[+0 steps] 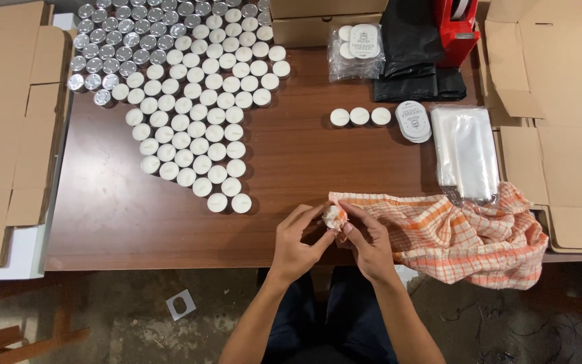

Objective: Cleaning tea light candles with a cloth and placing them into small plastic bags for packaging.

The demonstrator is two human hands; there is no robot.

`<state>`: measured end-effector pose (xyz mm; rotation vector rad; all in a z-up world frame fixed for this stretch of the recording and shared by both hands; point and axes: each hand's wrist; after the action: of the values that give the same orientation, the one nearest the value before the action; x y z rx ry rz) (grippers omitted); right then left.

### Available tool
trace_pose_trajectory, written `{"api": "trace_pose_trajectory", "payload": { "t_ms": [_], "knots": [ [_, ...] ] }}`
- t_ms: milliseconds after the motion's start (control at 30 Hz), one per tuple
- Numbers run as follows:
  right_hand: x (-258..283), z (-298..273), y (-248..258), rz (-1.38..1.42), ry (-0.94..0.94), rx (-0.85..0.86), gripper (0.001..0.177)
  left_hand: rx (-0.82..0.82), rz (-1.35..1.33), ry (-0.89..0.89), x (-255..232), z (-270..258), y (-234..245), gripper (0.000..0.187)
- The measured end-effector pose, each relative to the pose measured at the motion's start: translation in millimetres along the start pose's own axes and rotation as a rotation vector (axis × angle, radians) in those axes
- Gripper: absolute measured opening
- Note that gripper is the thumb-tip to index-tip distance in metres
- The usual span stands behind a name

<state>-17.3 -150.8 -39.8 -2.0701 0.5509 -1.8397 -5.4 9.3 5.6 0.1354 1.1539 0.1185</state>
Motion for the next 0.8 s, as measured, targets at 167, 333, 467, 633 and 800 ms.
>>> {"api": "trace_pose_trajectory", "payload": {
  "t_ms": [167, 333, 467, 633, 800],
  "knots": [
    [-7.1, 0.9, 11.3, -0.14, 0.037, -0.02, 0.024, -0.054, 0.008, -0.062, 9.8, -8.8, -3.4, 0.038],
    [-12.1, -2.0, 13.5, -0.197, 0.082, -0.029, 0.02, -0.122, 0.112, -0.178, 12.4, -14.1, -5.5, 0.041],
    [3.9, -5.1, -0.9, -0.237, 0.071, 0.03, 0.026, -0.093, 0.105, -0.224, 16.8, -15.1, -2.6, 0.041],
    [-15.0, -1.7, 21.1, -0.222, 0.123, 0.07, 0.008, -0.114, 0.125, -0.243, 18.6, -17.5, -0.1, 0.043],
    [-6.5, -3.0, 11.7, -0.176, 0.051, 0.137, 0.034, -0.095, 0.097, -0.242, 21.4, -19.1, 0.7, 0.04]
  ]
}}
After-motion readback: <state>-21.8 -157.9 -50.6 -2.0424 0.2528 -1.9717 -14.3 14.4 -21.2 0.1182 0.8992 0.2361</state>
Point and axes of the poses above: each hand's wrist, its own z-axis towards the middle knuckle, its own y-axis out of the back of the hand, x = y × z, and after that the axes turned 5 degrees about -y, right-handed
